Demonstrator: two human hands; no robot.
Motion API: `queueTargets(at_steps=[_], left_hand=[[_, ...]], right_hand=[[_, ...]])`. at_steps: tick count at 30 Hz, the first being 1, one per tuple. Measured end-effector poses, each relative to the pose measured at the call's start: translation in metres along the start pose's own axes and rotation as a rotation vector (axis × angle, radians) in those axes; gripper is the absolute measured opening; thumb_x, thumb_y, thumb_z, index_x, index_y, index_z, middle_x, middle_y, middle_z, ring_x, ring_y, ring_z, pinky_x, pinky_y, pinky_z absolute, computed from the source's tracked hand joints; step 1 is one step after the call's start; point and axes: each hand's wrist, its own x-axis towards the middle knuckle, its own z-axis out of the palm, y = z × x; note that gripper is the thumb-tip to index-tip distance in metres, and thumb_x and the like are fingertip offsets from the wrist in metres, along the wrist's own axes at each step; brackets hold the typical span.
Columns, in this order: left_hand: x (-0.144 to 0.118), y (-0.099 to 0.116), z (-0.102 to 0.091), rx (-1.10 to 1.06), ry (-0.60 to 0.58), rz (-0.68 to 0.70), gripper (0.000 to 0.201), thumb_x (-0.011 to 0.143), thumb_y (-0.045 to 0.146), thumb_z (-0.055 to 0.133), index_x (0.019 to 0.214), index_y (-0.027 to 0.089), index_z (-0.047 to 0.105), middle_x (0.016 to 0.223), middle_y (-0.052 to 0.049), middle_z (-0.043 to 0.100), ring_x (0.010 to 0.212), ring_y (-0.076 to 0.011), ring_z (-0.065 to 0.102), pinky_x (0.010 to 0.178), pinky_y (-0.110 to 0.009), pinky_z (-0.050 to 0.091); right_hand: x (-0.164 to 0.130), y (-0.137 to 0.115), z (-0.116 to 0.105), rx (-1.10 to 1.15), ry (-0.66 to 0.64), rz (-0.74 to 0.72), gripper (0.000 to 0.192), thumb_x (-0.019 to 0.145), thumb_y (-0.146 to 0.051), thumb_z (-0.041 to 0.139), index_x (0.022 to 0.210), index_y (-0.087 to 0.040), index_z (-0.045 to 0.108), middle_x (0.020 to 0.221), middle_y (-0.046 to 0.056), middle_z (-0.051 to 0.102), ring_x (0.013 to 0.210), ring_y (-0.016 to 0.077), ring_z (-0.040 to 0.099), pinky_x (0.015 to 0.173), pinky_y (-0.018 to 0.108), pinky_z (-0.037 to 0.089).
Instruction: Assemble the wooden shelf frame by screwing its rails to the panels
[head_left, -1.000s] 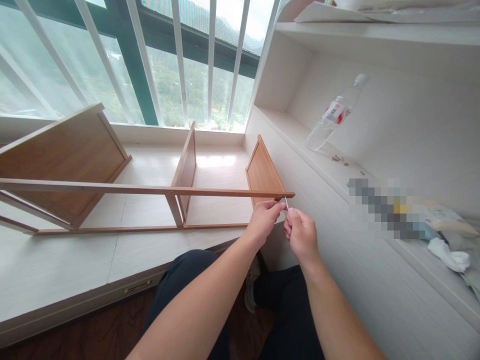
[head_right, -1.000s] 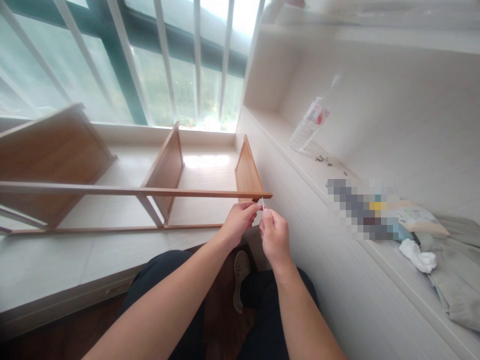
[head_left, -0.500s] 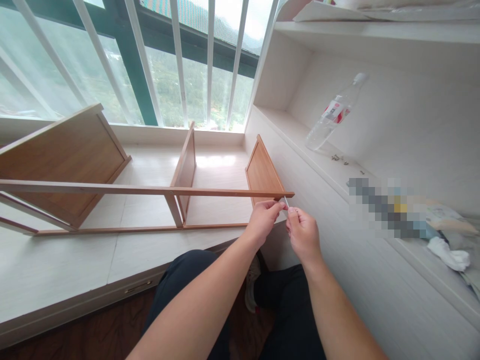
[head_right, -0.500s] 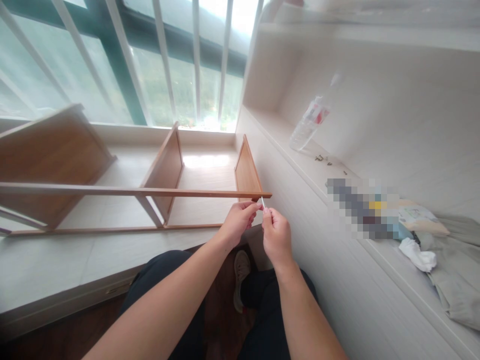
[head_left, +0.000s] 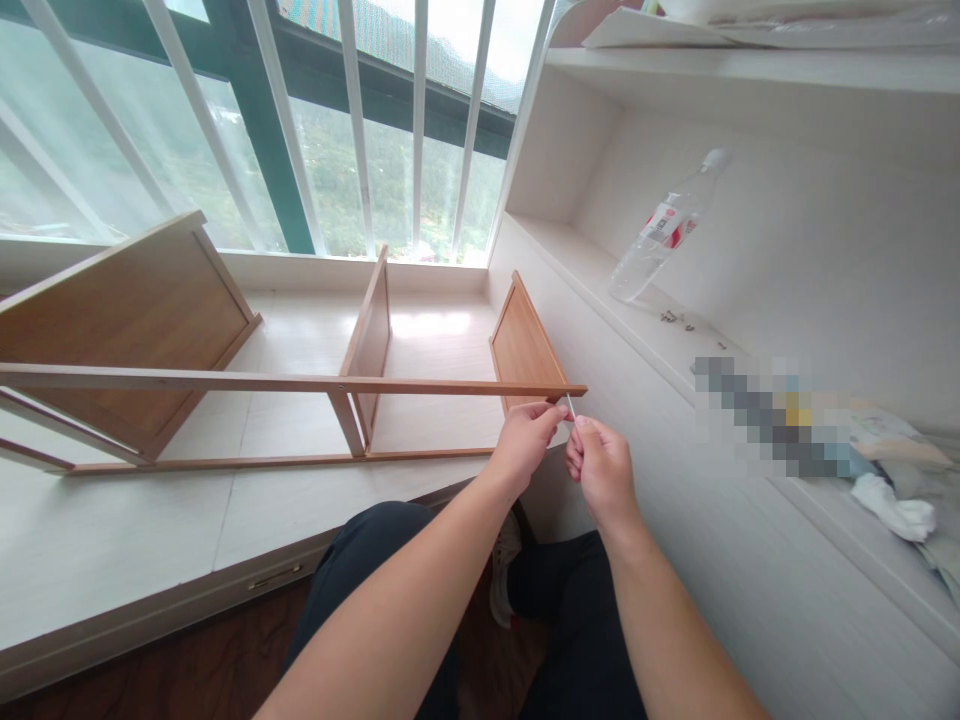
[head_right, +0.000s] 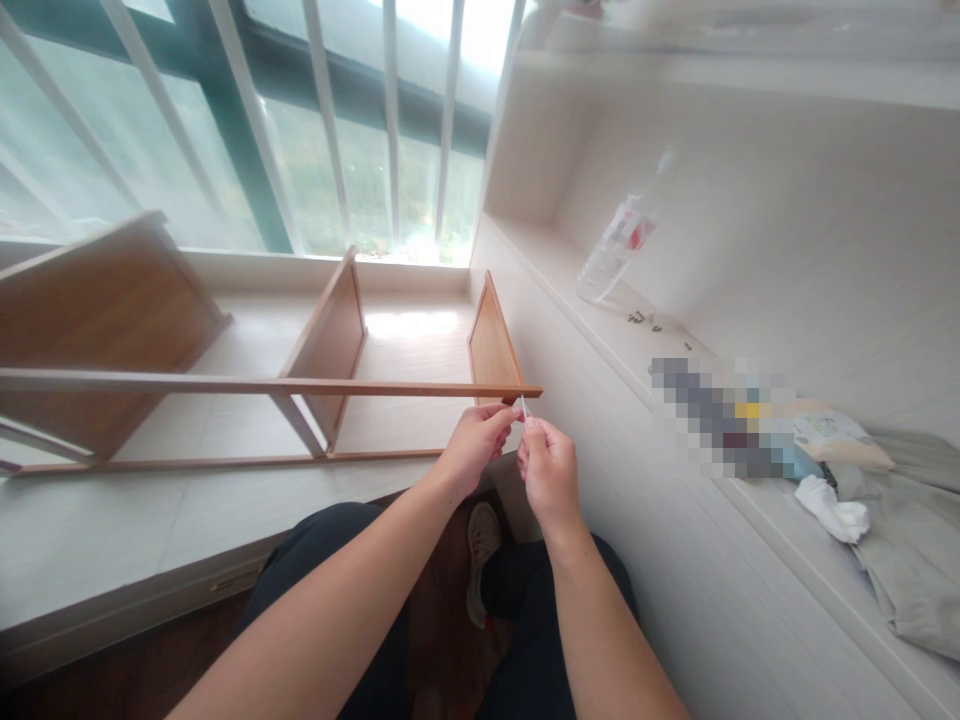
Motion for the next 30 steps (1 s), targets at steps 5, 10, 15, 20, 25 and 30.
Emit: queueTargets(at_steps=[5,10,15,20,25,30], left_hand=[[0.0012,-0.0019,-0.0006,0.01,0.0,0.002,0.031,0.079,0.045,0.068,0.077,0.015,0.073,0.055,0.007,0.039,0.051,-0.0081,0.029,0.052,-0.026,0.023],[0.0023,-0.0031,-0.0009,0.015,0.003,0.01,0.031,0.079,0.046,0.069,0.077,0.015,0.073,0.056,0.006,0.041,0.052,-0.0091,0.032,0.054,-0.027,0.026],[0.0016,-0.0025,-0.0005,0.008,0.003,0.007,0.03,0.078,0.046,0.069,0.075,0.016,0.073,0.056,0.006,0.041,0.053,-0.0092,0.033,0.056,-0.027,0.027],[0.0018,-0.003,-0.0003,0.017,0.002,0.008,0.03,0.078,0.045,0.069,0.075,0.015,0.073,0.056,0.006,0.042,0.054,-0.0096,0.034,0.056,-0.027,0.027],[0.0032,-0.0049,-0.0009,0.036,0.0,0.003,0.032,0.078,0.046,0.07,0.076,0.015,0.074,0.056,0.005,0.042,0.055,-0.0098,0.034,0.056,-0.027,0.027],[0.0032,-0.0048,-0.0005,0.033,-0.007,-0.003,0.034,0.077,0.047,0.07,0.08,0.014,0.077,0.055,0.006,0.04,0.054,-0.0093,0.031,0.056,-0.027,0.024]], right_hand=[[-0.0013,-0.0014,0.0027,0.055,-0.002,0.024,0.049,0.092,-0.056,0.061,0.061,-0.024,0.04,0.047,-0.008,0.037,0.04,0.0085,0.033,0.04,0.023,0.027],[-0.0022,-0.001,0.0037,0.07,-0.001,0.012,0.049,0.094,-0.053,0.06,0.06,-0.024,0.04,0.047,-0.008,0.037,0.04,0.0081,0.033,0.04,0.023,0.028],[-0.0036,-0.0008,0.0049,0.088,0.006,0.015,0.049,0.093,-0.053,0.061,0.06,-0.024,0.04,0.047,-0.008,0.037,0.039,0.0081,0.033,0.039,0.023,0.027],[-0.0057,-0.002,0.0056,0.068,0.021,0.014,0.049,0.093,-0.054,0.06,0.06,-0.024,0.04,0.047,-0.008,0.036,0.04,0.0079,0.032,0.039,0.023,0.027],[-0.0069,-0.0024,0.006,0.073,0.024,0.017,0.048,0.093,-0.052,0.059,0.06,-0.024,0.04,0.046,-0.008,0.037,0.039,0.008,0.033,0.039,0.023,0.028],[-0.0078,-0.002,0.0068,0.108,0.024,0.015,0.047,0.093,-0.049,0.06,0.058,-0.023,0.04,0.046,-0.008,0.037,0.04,0.0079,0.033,0.039,0.023,0.027]])
